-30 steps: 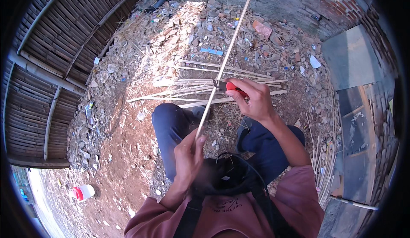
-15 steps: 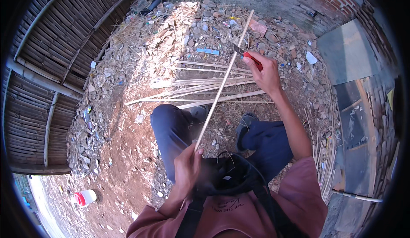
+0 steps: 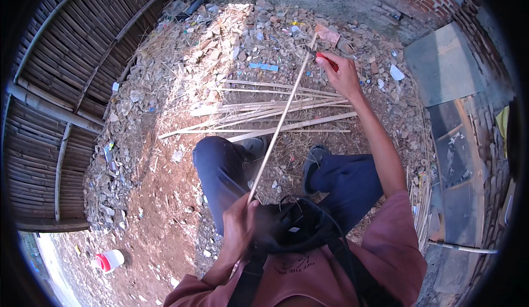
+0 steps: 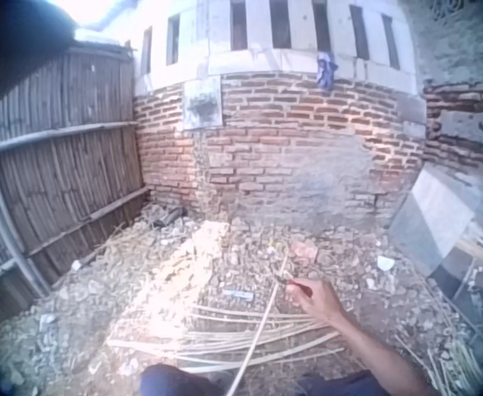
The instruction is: The person shaves a wood strip using a small blade held in their right hand while holding the strip with their left hand, working over a pile of wood scraps and debris.
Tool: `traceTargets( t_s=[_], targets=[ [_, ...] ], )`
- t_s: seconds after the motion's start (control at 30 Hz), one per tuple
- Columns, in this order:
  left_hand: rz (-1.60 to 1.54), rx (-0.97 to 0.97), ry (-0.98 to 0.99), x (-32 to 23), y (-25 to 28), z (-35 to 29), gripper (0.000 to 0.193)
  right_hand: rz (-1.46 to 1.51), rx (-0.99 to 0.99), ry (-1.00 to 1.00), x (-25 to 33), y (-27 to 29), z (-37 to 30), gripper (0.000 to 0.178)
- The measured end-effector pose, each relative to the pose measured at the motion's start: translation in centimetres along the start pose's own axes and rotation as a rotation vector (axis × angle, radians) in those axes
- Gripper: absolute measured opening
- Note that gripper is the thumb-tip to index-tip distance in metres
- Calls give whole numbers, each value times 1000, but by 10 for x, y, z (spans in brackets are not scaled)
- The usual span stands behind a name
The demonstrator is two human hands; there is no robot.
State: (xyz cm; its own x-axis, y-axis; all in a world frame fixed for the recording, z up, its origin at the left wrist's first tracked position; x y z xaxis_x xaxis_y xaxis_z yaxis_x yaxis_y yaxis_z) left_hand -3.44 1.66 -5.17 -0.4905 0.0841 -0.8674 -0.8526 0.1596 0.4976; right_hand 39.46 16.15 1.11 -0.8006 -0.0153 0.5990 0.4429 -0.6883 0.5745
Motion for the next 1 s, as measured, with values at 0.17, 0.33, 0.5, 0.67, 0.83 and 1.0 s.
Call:
traceTargets(
  t_s=[0.17,0.33,0.5,0.67,0.83,1.0],
  targets=[
    [-15,5,49,4,3,-8,31,-63,-30,-34,-35,-3,34,39],
    [16,35,-23,7,5,-17,33,-88,-54,-169,-127,17,77,40],
    [11,-10,24,8,7,-4,30,-12,131,-353,-158,10,54,46],
    [-23,-122,-133,2,5,16,29,754,185,-697,-52,5,-3,58],
    [-72,-135,-157,-19,-11,35,27,989,254,-712,16,-8,-49,53],
    [-111,-103,-120,-38,-24,45,23,929,-2,-632,28,5,-62,45]
  ],
)
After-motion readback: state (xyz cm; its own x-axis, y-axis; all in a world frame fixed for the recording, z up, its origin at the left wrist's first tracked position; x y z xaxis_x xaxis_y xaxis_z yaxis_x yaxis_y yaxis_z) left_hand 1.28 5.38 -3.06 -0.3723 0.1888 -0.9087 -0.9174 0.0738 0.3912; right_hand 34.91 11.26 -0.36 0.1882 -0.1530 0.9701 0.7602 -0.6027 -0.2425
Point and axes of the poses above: each hand's wrist, its own z-axis towards the middle knuckle, its own y-axis out of the back of the hand, x = y × z, the point moved 9 cm from there along z, towards the middle knuckle, and after that the axes turned 12 degrees about -x, right-handed, at the moved point
